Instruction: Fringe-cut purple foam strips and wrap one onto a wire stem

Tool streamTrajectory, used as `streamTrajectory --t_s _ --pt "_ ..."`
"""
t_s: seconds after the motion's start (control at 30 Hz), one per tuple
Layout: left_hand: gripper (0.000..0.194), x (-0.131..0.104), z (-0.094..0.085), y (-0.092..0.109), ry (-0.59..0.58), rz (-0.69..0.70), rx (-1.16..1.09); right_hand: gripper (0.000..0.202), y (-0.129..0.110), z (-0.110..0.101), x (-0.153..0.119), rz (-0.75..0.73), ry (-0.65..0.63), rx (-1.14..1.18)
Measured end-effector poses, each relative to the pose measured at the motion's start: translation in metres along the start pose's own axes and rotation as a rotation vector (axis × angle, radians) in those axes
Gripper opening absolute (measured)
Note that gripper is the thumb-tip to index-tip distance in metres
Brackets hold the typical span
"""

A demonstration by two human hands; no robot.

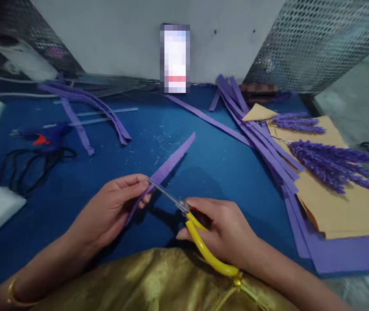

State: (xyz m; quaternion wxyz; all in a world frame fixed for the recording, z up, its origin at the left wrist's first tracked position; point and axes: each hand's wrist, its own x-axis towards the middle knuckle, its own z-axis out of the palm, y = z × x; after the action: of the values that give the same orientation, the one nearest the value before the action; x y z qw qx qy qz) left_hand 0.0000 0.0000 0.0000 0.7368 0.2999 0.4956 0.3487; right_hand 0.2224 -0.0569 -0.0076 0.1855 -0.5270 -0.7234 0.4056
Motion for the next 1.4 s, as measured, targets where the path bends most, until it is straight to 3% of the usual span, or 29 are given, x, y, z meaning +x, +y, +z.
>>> streamTrajectory --t_s 0.33,0.47,1.4 --pt "0.009 -0.0001 0.0001 -0.0003 0.048 0.057 0.111 0.045 0.0048 0.0039 -0.0021 -0.056 0.131 -0.056" --pt "0.009 -0.0011 0.0014 0.0003 0.117 0.099 0.117 0.051 0.0066 0.005 -0.0021 -0.09 0.163 -0.112" --pt "0.012 -0.0013 0.0041 -0.0038 0.16 0.141 0.167 0.045 0.0042 0.0048 -0.0016 -0.112 0.115 -0.096"
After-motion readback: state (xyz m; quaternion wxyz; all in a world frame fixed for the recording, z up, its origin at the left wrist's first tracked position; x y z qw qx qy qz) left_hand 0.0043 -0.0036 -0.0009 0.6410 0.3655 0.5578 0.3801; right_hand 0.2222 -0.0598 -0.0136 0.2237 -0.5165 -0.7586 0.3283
